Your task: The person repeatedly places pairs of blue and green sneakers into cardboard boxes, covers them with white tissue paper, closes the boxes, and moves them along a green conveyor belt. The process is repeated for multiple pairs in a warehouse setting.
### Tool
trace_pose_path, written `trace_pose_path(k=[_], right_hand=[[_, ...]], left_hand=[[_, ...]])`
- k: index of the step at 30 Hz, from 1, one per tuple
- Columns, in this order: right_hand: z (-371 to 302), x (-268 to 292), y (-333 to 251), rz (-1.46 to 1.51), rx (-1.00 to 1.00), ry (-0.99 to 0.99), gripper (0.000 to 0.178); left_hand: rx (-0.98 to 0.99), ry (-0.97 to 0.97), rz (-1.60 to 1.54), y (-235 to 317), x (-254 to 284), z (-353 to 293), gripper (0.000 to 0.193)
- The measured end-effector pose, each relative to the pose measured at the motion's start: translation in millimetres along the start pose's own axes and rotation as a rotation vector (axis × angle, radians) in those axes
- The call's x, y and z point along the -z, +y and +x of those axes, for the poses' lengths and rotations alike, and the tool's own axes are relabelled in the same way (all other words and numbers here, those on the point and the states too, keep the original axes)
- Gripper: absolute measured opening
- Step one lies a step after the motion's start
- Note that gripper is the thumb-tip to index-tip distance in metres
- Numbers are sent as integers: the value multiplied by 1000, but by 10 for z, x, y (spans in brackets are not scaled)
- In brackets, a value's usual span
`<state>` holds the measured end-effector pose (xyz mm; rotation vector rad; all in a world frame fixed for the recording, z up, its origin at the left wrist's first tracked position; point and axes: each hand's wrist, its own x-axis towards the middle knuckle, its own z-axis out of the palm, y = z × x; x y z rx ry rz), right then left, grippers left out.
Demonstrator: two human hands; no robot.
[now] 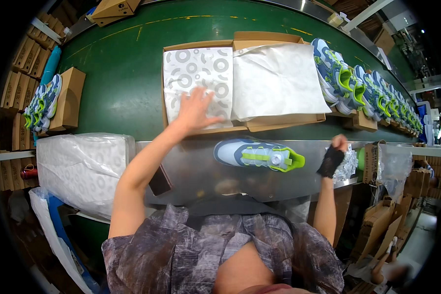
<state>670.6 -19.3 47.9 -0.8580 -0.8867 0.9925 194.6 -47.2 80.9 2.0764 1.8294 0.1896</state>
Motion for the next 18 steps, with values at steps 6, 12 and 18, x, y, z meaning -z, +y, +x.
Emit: trace_pose_path(k=[6,12,18], right_hand=[[-952,-584,178,-452,-930,-44,48],[-777,-1202,-220,-49,-981,-297,48],[-530,-1750,676,135,-980,-139,32]], left_hand=[[-514,148,-285,696,-396,-664,84],[-112,31,-1065,801,-164,-878,56],[318,48,-1285,488,275,-1203,55]])
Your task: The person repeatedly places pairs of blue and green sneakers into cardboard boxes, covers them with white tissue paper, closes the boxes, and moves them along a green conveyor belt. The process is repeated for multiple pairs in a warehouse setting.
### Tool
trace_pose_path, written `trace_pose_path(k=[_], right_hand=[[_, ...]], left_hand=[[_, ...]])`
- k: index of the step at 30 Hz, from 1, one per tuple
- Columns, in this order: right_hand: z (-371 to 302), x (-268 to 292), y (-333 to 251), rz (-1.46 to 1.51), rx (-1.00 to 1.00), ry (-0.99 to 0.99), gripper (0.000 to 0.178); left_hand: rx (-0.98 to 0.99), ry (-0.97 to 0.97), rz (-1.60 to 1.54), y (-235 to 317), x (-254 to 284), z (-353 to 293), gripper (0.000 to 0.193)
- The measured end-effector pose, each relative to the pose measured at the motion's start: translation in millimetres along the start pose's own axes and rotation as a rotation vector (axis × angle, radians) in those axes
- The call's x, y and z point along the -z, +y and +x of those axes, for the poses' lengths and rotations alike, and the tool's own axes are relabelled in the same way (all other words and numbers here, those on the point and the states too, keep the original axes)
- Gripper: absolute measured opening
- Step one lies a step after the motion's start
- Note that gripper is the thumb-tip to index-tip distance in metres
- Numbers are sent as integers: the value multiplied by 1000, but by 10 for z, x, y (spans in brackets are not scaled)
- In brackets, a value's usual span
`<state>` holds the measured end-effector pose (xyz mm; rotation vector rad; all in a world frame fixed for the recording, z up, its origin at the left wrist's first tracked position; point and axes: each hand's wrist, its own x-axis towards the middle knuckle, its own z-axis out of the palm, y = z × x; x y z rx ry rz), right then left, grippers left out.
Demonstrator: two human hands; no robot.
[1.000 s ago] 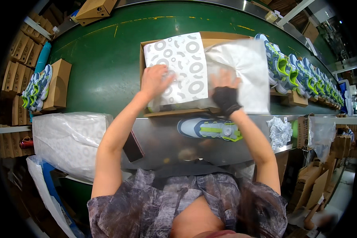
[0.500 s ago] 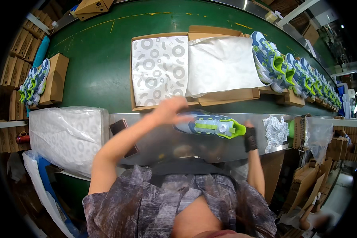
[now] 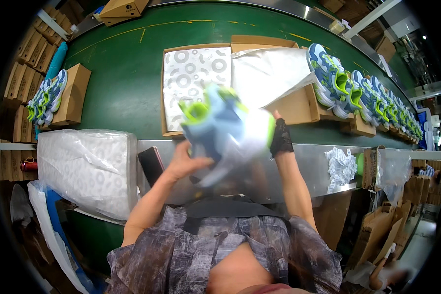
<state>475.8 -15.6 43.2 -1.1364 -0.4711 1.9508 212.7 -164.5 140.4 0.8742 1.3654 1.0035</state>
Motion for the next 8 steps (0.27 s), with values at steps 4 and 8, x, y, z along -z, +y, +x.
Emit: trace_pose_path(k=[4,8], right_hand=[[-255,-563,110,-246,476,135,18],[-613,-931,198,-714,786,172,22]], left_hand=[[-218,201,-329,9,481,421,53],[-147,289,-403,135,570,951,66]])
